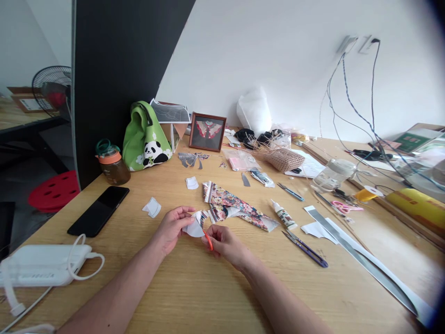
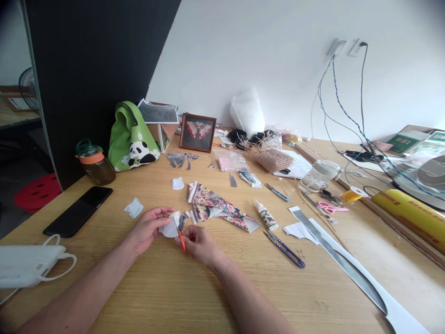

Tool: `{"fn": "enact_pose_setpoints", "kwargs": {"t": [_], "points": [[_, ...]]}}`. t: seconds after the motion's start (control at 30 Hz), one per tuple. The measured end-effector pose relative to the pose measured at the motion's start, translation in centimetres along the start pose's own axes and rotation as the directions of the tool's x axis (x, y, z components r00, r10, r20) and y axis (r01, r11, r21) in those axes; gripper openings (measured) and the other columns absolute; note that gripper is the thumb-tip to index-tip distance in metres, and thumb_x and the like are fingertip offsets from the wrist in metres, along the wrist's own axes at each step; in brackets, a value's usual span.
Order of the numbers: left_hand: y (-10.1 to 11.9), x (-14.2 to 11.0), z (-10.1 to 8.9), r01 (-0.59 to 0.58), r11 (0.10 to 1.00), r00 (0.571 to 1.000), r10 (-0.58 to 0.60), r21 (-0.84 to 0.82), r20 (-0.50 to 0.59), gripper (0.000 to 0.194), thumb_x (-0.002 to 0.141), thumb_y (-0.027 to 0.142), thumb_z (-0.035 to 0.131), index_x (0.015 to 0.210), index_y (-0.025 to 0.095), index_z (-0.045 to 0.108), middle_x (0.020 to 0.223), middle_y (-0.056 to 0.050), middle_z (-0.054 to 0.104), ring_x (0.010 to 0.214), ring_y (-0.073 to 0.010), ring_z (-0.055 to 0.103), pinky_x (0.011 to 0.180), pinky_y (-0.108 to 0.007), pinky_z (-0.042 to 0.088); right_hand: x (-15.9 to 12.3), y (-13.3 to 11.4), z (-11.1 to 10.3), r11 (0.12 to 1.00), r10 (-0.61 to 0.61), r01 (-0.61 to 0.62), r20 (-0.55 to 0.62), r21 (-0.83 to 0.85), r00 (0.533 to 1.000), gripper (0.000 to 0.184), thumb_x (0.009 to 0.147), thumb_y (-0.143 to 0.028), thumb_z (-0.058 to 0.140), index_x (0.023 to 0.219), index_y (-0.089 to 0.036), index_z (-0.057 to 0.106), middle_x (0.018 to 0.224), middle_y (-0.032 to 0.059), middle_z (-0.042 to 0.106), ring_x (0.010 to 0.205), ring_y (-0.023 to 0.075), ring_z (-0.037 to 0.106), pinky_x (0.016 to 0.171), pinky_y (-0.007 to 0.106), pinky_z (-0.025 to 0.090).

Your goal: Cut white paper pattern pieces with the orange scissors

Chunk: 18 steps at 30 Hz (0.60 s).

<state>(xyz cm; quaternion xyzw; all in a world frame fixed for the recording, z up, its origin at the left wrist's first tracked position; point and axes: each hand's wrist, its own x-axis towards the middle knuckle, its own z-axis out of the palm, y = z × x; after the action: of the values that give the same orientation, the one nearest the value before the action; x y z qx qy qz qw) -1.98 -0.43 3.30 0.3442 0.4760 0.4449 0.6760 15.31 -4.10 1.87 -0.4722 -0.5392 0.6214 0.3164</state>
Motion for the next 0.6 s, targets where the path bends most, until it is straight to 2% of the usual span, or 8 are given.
{"fn": "enact_pose_setpoints", "kwargs": {"t": [0.4,0.6], "points": [[-0.21,0.06,-0.07,-0.032,0.999,0.999,0.032,-0.005,0.018,0.041,0.05,0.02,0.08,0.088,0.012,0.067,0.068,-0.002,0.065,0.058,-0.0128,0.059,0.055,-0.025,0.042,-0.13,0.02,-0.1,0.998,0.0,-0.003,0.05,0.059,0.999,0.049,0.067,-0.061,0.068,0.067,-0.017,0.048,0.057,-0.005,0.051,0.04,0.0041,0.034,0.041,0.02,0.022],[-0.31,0.1,-0.11,-0.026,1.0,0.999,0.026,0.004,0.021,0.042,0.051,0.021,0.08,0.089,0.012,0.066,0.069,-0.003,0.066,0.059,-0.0136,0.059,0.056,-0.025,0.043,-0.23,-0.34,0.05,0.999,0.002,-0.003,0.025,0.04,1.0,0.049,0.066,-0.062,0.068,0.066,-0.017,0.048,0.056,-0.0049,0.049,0.041,0.0044,0.034,0.041,0.02,0.021]]}}
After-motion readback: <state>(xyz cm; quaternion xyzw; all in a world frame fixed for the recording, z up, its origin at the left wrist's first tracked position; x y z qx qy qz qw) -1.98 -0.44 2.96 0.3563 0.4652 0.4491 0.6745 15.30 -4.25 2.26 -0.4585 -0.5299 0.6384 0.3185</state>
